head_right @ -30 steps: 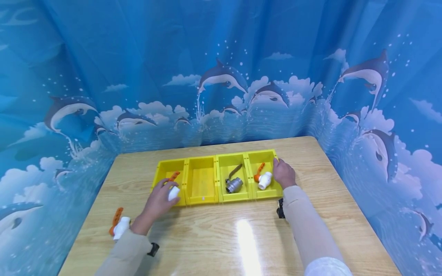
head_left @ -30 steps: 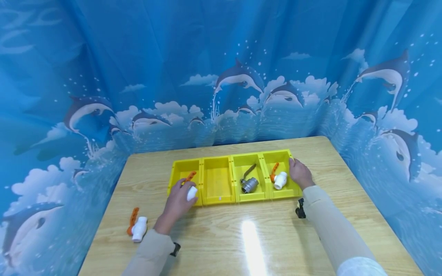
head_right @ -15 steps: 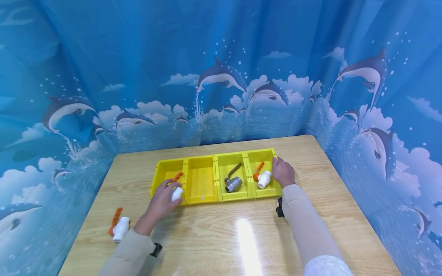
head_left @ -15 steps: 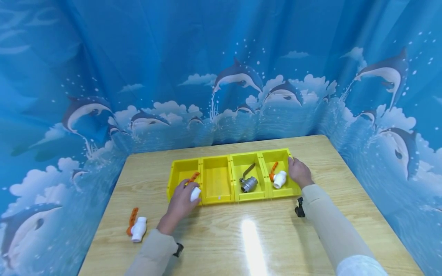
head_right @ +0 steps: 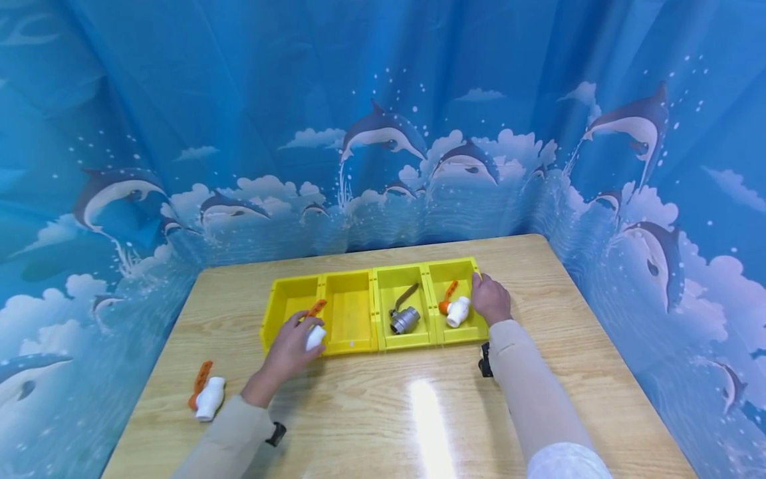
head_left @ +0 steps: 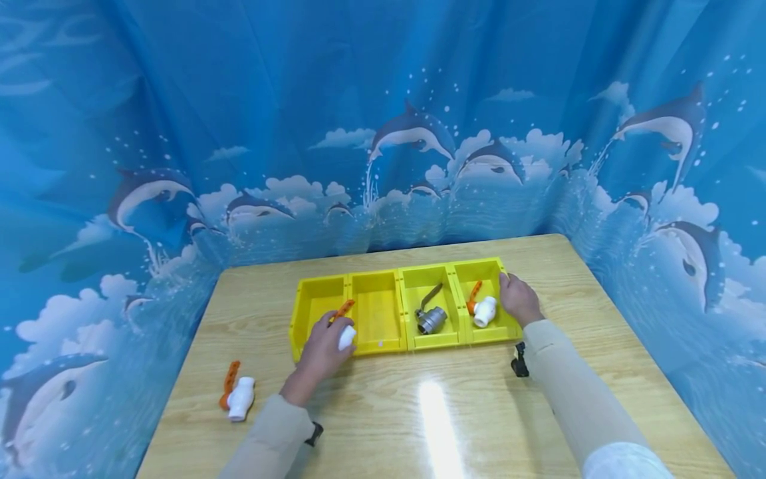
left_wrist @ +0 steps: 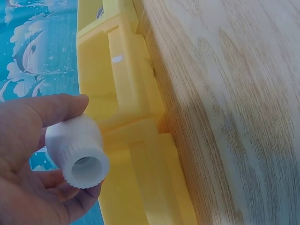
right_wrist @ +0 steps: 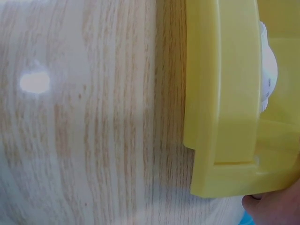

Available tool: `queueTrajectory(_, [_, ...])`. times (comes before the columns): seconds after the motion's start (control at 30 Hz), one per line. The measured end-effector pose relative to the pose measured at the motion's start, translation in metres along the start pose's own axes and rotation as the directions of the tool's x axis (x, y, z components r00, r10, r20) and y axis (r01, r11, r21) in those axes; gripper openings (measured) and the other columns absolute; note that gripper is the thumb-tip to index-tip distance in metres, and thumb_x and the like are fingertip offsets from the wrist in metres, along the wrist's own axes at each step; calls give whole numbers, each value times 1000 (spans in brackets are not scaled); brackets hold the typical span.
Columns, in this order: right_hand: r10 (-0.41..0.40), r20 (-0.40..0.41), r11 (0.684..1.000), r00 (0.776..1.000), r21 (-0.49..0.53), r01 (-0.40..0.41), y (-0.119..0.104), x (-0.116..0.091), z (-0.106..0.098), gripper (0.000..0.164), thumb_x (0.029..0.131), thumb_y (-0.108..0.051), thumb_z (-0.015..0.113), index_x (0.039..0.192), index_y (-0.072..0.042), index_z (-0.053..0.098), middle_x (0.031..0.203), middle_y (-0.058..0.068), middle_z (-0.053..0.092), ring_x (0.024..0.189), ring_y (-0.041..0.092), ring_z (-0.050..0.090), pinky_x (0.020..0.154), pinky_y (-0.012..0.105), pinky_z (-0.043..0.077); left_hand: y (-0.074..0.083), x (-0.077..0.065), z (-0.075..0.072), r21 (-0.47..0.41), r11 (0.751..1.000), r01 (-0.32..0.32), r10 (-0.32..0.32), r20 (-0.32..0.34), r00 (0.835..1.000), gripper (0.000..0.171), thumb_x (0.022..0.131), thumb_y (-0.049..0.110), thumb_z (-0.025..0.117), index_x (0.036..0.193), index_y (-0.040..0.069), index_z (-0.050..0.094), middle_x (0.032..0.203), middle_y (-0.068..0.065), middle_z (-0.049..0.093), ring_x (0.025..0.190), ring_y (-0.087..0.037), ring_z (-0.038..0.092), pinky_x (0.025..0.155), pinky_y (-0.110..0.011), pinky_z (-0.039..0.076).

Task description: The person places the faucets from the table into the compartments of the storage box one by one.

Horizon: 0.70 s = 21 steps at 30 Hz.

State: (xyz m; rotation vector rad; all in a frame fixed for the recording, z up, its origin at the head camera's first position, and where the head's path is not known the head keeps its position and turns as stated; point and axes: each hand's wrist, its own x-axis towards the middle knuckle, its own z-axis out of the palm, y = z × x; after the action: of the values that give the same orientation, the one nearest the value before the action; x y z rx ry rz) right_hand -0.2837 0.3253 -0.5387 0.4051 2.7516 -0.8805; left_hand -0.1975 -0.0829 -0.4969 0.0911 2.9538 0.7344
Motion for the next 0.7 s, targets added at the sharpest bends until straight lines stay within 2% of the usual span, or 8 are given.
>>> queueTrajectory(0.7, [-6, -3, 1000, 1000, 9, 6, 0, -1, 0, 79, 101, -48, -2, 149, 11, 18, 150, 33, 25, 137, 50, 25, 112, 58, 21, 14, 3, 3, -6, 1000, 0, 0, 17, 1000, 47, 79, 19, 82, 122, 22, 63, 146, -11, 39, 120, -32, 44, 99, -55, 42])
